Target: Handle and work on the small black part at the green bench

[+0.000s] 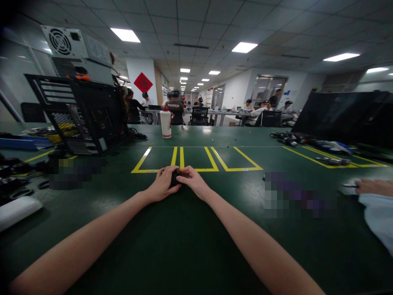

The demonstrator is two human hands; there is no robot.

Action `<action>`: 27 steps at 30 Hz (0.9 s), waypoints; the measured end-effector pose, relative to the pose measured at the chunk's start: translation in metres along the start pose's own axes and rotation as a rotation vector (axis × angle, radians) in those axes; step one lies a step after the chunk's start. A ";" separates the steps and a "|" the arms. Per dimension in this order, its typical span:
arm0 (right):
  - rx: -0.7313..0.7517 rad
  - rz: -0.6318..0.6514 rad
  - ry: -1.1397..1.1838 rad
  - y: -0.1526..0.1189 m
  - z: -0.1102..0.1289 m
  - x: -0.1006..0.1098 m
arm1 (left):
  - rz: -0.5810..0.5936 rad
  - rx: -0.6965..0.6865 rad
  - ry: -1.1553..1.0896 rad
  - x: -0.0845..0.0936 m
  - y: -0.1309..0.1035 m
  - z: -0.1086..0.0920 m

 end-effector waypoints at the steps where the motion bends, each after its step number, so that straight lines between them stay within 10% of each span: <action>1: -0.002 -0.008 -0.002 0.000 0.000 0.000 | 0.001 -0.002 0.000 0.000 0.000 0.000; 27: -0.089 0.001 0.035 0.004 -0.003 -0.001 | 0.012 0.005 -0.004 0.001 -0.001 0.000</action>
Point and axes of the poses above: each hand's wrist, its own y-axis towards the middle knuckle, its own x-axis out of the back of the hand, z = x × y, the point moved 5 cm from there along y, towards the middle knuckle, and after that the axes turned 2 degrees about x, right-handed, at the moved point
